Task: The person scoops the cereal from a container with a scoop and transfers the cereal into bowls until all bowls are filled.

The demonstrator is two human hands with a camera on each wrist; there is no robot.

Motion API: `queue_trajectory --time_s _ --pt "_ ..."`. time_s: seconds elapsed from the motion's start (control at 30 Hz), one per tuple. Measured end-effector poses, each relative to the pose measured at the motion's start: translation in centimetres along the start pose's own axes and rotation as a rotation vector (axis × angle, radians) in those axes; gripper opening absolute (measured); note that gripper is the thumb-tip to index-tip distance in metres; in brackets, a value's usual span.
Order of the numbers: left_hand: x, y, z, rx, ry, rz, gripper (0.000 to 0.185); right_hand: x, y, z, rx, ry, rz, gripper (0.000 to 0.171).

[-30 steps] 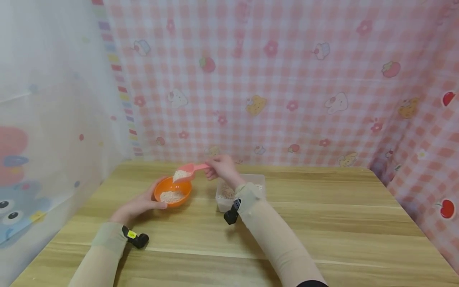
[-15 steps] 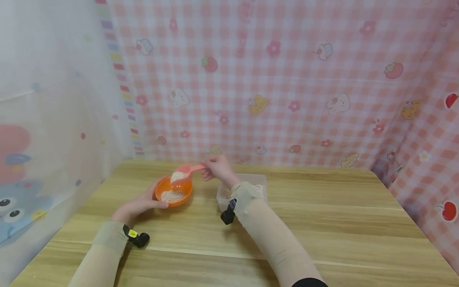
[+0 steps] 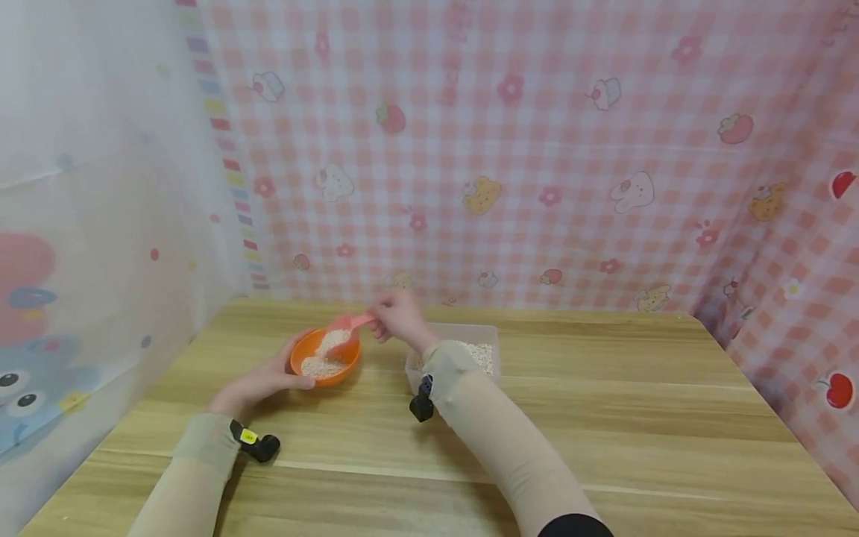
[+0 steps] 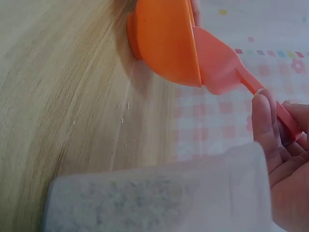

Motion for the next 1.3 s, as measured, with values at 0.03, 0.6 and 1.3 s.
queue_trajectory --time_s 0.03,0.6,1.3 --pt "0.0 0.0 0.0 0.001 0.0 0.0 0.105 0.0 0.0 0.1 0.011 0.009 -0.001 0.022" --pt "-0.3 -0.4 -0.1 0.002 -0.002 -0.001 0.105 1.3 0.7 3.2 0.341 0.204 -0.019 0.024" --pt "0.0 0.0 0.0 -0.003 0.01 -0.014 0.104 3.2 1.3 5.5 0.495 0.246 0.101 0.023"
Point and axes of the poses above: each hand's wrist, its own x-axis away from the middle knuckle, its own y-axis out of the back of the hand, z = x × y, the point moved 7 cm from there along -x, towards the middle knuckle, and after that the axes turned 13 degrees about x, right-handed, at the moved point
